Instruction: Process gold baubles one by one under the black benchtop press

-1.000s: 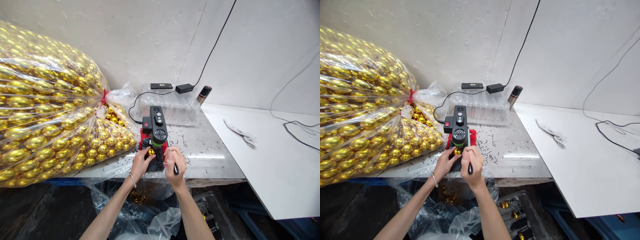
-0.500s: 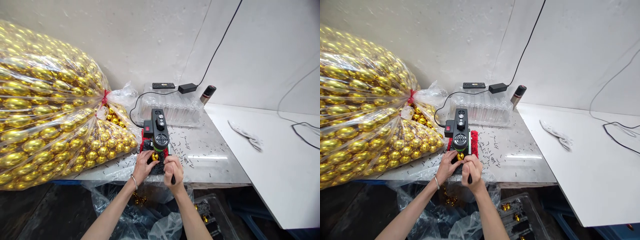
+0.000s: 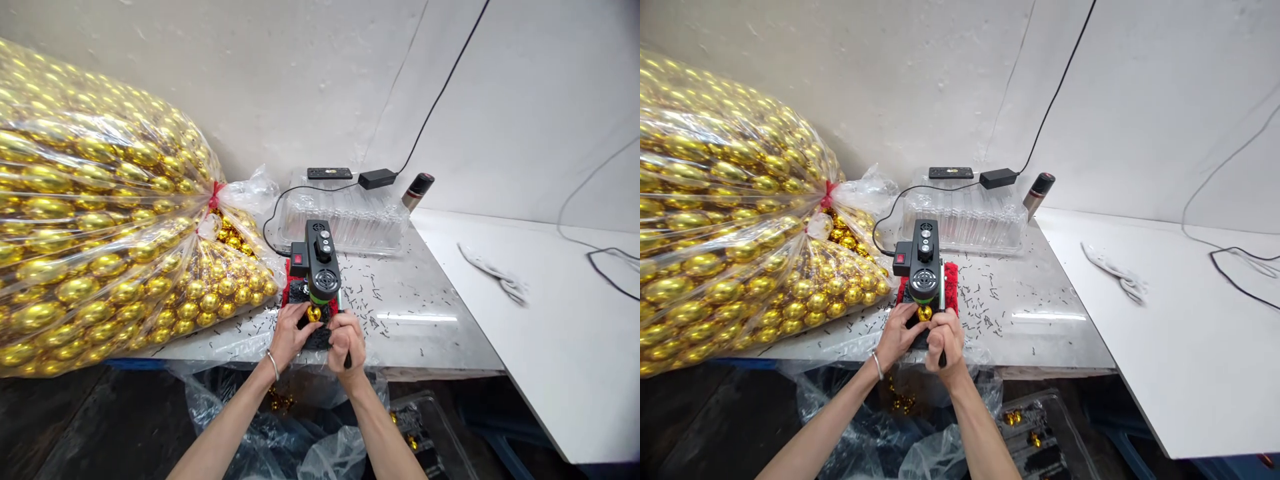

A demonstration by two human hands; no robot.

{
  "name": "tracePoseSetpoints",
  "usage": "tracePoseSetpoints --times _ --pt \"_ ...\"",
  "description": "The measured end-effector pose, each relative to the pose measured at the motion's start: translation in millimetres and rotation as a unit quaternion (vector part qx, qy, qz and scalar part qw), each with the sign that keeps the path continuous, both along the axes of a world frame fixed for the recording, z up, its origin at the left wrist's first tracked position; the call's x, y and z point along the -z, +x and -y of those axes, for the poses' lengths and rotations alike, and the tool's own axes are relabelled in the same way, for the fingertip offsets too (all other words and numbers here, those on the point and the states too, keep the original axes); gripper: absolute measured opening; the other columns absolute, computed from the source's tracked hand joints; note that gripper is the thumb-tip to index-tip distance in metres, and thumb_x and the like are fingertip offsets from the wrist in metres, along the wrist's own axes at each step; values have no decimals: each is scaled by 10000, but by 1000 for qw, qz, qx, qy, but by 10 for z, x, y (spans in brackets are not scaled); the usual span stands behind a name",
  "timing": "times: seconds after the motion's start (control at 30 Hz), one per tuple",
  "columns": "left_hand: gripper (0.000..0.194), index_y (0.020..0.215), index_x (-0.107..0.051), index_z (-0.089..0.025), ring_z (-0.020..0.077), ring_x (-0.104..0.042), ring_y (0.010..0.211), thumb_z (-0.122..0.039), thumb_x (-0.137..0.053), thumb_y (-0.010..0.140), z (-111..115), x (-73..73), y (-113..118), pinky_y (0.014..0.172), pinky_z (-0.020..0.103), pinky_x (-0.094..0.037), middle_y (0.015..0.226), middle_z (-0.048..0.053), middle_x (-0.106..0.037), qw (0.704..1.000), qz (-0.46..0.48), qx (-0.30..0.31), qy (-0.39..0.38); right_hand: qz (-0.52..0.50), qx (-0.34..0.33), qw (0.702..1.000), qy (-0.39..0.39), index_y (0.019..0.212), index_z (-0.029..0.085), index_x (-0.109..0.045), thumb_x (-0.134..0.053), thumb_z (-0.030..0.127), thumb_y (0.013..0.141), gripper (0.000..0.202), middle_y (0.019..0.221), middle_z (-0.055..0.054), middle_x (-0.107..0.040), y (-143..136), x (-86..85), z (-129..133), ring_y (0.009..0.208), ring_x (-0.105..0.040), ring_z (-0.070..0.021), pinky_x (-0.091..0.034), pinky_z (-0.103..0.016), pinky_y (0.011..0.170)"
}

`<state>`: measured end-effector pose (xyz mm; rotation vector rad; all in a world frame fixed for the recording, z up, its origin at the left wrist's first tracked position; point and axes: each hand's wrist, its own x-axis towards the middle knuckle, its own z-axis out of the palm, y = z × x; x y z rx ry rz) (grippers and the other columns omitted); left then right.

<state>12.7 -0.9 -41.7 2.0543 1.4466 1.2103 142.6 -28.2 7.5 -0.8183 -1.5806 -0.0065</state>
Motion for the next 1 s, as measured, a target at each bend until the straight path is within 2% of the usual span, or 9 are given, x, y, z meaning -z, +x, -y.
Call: tracePoseSetpoints --times 0.23,0.4,0.53,0.63,0.73,0.83,0.9,0.93,1.0 --pt "305 1058 -666 -192 242 -629 914 -354 -676 800 -12 8 4 819 410 -499 980 89 -708 1000 10 1 5 -61 -5 998 -19 605 200 -413 -337 95 902 324 575 20 -425 -45 -399 35 623 -501 -123 -374 -266 557" --pt "329 1052 -673 -181 247 -631 921 -352 -703 772 -35 8 -2 830 419 -502 984 92 -711 1000 15 3 -5 -81 -2 994 -73 632 196 -418 -351 98 916 308 617 18 -457 -89 -655 35 615 -475 -109 -368 -267 576" --pt "308 1032 -682 -203 246 -630 929 -355 -702 764 -34 -29 4 853 434 -490 983 81 -714 999 47 7 -25 -81 -10 993 -81 623 198 -408 -352 117 925 318 615 17 -446 -84 -731 41 619 -460 -112 -364 -272 584" --pt "333 1037 -679 -209 242 -620 969 -354 -714 739 33 -67 -62 898 433 -475 1014 73 -708 989 131 -8 -75 -71 -13 994 -85 616 199 -399 -352 120 927 324 622 12 -446 -70 -727 44 624 -453 -114 -359 -278 588" --pt "413 1056 -658 -195 215 -649 891 -417 -718 713 173 -111 -233 844 390 -514 990 62 -707 935 297 -33 -190 -68 -22 994 -81 615 200 -398 -352 119 926 324 626 8 -448 -67 -712 43 628 -459 -117 -360 -283 590" --pt "381 971 -660 -176 174 -671 800 -457 -709 718 332 -198 -440 783 327 -545 932 60 -713 813 485 -20 -321 -82 -29 994 -70 625 199 -406 -358 111 924 315 620 12 -443 -80 -701 39 619 -458 -116 -357 -280 582" --pt "314 899 -666 -173 161 -674 820 -440 -702 736 418 -276 -530 787 293 -547 928 72 -715 742 556 -2 -375 -90 -28 993 -64 618 199 -401 -361 110 923 320 614 13 -438 -90 -698 38 618 -457 -116 -357 -280 584" --pt "295 885 -668 -174 160 -674 833 -434 -694 747 454 -310 -548 788 284 -547 931 79 -715 723 570 5 -390 -92 -27 993 -63 613 199 -397 -362 112 923 324 612 13 -438 -93 -698 38 619 -457 -116 -359 -281 587" --pt "308 936 -670 -179 166 -671 855 -440 -666 773 530 -345 -518 792 290 -546 955 84 -712 734 551 17 -396 -88 -26 994 -64 607 199 -395 -364 116 922 327 616 11 -443 -94 -696 40 621 -459 -118 -362 -284 589"
